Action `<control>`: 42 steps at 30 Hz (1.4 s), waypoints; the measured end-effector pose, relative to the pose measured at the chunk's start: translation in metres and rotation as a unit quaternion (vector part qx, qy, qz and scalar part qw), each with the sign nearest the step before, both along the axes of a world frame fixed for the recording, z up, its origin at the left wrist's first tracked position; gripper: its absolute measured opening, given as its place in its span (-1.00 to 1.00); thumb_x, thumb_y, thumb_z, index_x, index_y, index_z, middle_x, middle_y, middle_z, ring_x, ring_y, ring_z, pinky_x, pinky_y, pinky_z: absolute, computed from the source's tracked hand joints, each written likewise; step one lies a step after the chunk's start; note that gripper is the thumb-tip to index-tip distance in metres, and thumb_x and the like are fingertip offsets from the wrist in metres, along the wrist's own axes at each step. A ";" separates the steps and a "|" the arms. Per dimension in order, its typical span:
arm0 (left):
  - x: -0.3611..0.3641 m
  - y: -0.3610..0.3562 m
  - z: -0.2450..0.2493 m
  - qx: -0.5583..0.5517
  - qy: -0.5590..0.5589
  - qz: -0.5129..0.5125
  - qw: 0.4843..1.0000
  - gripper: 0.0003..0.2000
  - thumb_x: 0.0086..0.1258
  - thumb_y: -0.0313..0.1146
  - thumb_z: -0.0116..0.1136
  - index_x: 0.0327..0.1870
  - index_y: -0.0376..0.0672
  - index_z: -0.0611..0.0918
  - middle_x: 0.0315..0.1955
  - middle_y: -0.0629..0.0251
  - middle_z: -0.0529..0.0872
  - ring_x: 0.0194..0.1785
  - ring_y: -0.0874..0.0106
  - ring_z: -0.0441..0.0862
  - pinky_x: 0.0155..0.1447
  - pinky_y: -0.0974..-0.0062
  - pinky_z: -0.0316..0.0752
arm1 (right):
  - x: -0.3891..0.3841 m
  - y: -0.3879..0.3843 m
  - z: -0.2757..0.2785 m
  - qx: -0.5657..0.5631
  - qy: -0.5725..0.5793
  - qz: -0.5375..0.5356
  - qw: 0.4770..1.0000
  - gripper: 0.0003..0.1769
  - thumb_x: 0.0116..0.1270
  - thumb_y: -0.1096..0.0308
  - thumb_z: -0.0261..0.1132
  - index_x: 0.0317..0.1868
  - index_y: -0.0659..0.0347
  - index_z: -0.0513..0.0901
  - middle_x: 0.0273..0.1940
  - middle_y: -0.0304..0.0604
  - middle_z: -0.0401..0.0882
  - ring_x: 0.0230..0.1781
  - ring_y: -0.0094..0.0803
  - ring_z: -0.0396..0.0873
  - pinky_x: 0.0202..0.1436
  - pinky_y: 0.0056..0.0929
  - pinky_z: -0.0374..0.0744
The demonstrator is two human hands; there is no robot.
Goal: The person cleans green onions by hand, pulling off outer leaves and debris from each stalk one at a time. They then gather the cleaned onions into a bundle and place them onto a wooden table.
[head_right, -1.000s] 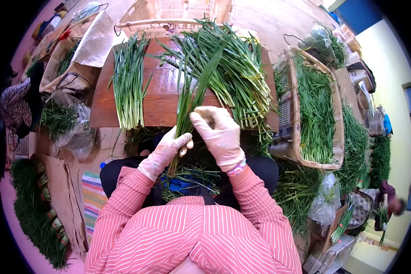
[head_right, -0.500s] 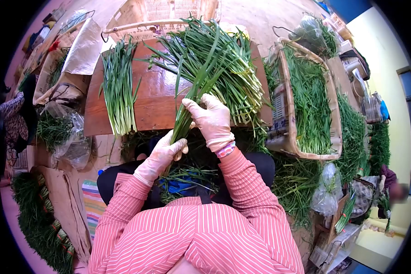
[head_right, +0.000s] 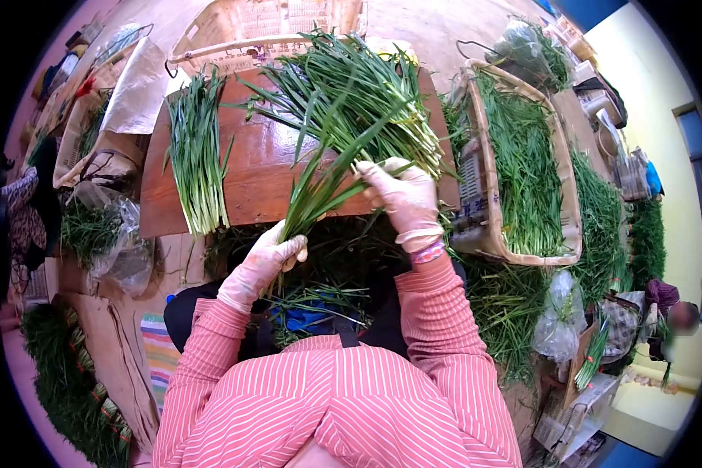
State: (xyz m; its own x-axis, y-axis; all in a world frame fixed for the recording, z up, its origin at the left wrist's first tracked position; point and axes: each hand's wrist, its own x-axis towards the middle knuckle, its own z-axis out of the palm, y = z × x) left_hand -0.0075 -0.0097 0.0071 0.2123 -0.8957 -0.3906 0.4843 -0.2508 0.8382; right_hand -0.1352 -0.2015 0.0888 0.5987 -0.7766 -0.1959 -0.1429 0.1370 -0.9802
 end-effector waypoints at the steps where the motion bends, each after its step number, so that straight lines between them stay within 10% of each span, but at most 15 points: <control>1: 0.000 0.000 0.001 0.001 0.000 0.002 1.000 -0.70 0.43 -0.36 0.08 0.15 -0.13 0.44 -0.51 0.42 0.50 -0.61 0.70 0.19 -0.56 0.74 0.05 | -0.006 -0.008 -0.004 -0.004 0.009 -0.019 1.000 -0.85 0.28 0.32 0.36 -0.35 0.25 0.69 -0.47 -0.29 0.68 -0.61 -0.73 0.45 -0.53 -0.78 0.39; 8: 0.013 0.001 0.006 -0.069 0.137 0.063 0.986 -0.55 0.48 -0.27 -0.01 0.35 -0.10 0.33 -0.54 0.52 0.43 -0.64 0.69 0.18 -0.54 0.74 0.09 | -0.054 -0.076 -0.030 -0.281 0.027 -0.222 0.933 -0.87 0.30 0.36 0.31 -0.22 0.24 0.70 -0.46 -0.30 0.63 -0.47 -0.56 0.55 -0.34 -0.60 0.51; 9: 0.017 0.000 0.003 -0.094 0.165 0.091 0.978 -0.56 0.49 -0.28 -0.04 0.36 -0.12 0.31 -0.53 0.52 0.43 -0.62 0.69 0.19 -0.50 0.72 0.13 | -0.054 -0.069 -0.022 -0.564 0.122 -0.174 0.798 -0.84 0.29 0.43 0.27 -0.17 0.29 0.69 -0.39 -0.19 0.65 -0.35 -0.41 0.59 -0.17 -0.49 0.55; 13: 0.026 -0.005 -0.017 -0.169 0.274 0.182 0.929 -0.58 0.55 -0.33 -0.13 0.38 -0.21 0.29 -0.46 0.50 0.43 -0.51 0.66 0.23 -0.38 0.65 0.25 | -0.031 -0.006 -0.036 -0.184 0.109 0.046 0.976 -0.78 0.34 0.30 0.22 -0.23 0.28 0.71 -0.40 -0.16 0.67 -0.43 -0.45 0.59 -0.22 -0.52 0.55; 21: 0.014 -0.017 -0.014 -0.125 0.281 0.240 0.921 -0.56 0.48 -0.25 0.02 0.33 -0.16 0.33 -0.47 0.50 0.43 -0.50 0.68 0.30 -0.35 0.65 0.37 | 0.011 0.107 -0.078 0.263 0.053 0.317 0.910 -0.57 0.40 -0.04 0.16 -0.24 0.22 0.61 -0.45 -0.23 0.64 -0.57 -0.56 0.52 -0.44 -0.56 0.48; 28: 0.010 -0.012 -0.010 -0.051 0.069 0.339 0.937 -0.44 0.28 0.00 0.28 0.14 -0.16 0.40 -0.24 0.35 0.57 -0.25 0.51 0.53 -0.15 0.45 0.51 | 0.018 0.119 -0.073 0.154 0.137 0.183 0.961 -0.63 0.47 0.07 0.11 -0.30 0.17 0.66 -0.72 -0.39 0.43 -0.80 -0.69 0.25 -0.70 -0.66 0.21; 30: 0.005 -0.020 -0.026 -0.043 -0.025 0.384 0.922 -0.33 0.24 -0.04 0.34 0.24 -0.17 0.30 -0.17 0.32 0.56 -0.20 0.52 0.51 -0.12 0.47 0.48 | 0.014 0.115 -0.081 0.058 0.205 0.221 0.952 -0.65 0.45 0.06 0.13 -0.26 0.16 0.66 -0.67 -0.35 0.51 -0.80 -0.68 0.24 -0.70 -0.63 0.23; 31: 0.004 -0.018 -0.011 -0.046 -0.012 0.383 0.922 0.02 0.14 -0.13 0.45 0.45 -0.22 -0.07 -0.06 0.23 0.53 -0.14 0.43 0.49 -0.02 0.46 0.44 | 0.015 0.116 -0.077 0.036 0.234 0.251 0.939 -0.64 0.44 0.05 0.14 -0.24 0.18 0.63 -0.60 -0.29 0.59 -0.79 -0.63 0.30 -0.67 -0.58 0.30; 37: -0.007 -0.009 -0.014 0.054 0.022 0.336 0.940 -0.20 0.22 -0.24 0.34 0.43 -0.07 0.11 -0.31 0.31 0.57 -0.52 0.55 0.48 -0.43 0.52 0.43 | 0.007 0.130 -0.104 -0.256 0.254 0.303 0.882 -0.78 0.35 0.17 0.20 -0.22 0.15 0.59 -0.56 -0.08 0.60 -0.60 -0.22 0.61 -0.48 -0.29 0.53; 41: -0.006 -0.009 -0.017 0.008 0.051 0.384 0.922 -0.74 0.41 -0.26 0.13 -0.09 -0.20 0.37 -0.45 0.31 0.57 -0.62 0.60 0.40 -0.57 0.58 0.33 | -0.004 0.133 -0.115 -0.255 0.236 0.290 0.892 -0.75 0.32 0.11 0.25 -0.29 0.12 0.60 -0.62 -0.09 0.57 -0.59 -0.21 0.62 -0.46 -0.28 0.54; 42: 0.000 -0.009 -0.017 -0.005 0.032 0.388 0.921 -0.58 0.42 -0.30 0.13 0.23 -0.14 0.33 -0.46 0.34 0.56 -0.64 0.63 0.39 -0.58 0.64 0.34 | -0.006 0.133 -0.111 -0.254 0.239 0.288 0.892 -0.75 0.32 0.11 0.25 -0.29 0.12 0.60 -0.62 -0.09 0.57 -0.59 -0.21 0.62 -0.46 -0.28 0.54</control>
State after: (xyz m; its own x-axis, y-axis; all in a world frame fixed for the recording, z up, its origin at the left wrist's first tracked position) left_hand -0.0080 -0.0189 -0.0097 0.7669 -0.4879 -0.4169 0.5627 0.1988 0.8024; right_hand -0.1411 -0.0684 -0.0217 0.8692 -0.4285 -0.2466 -0.4649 -0.5385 -0.7028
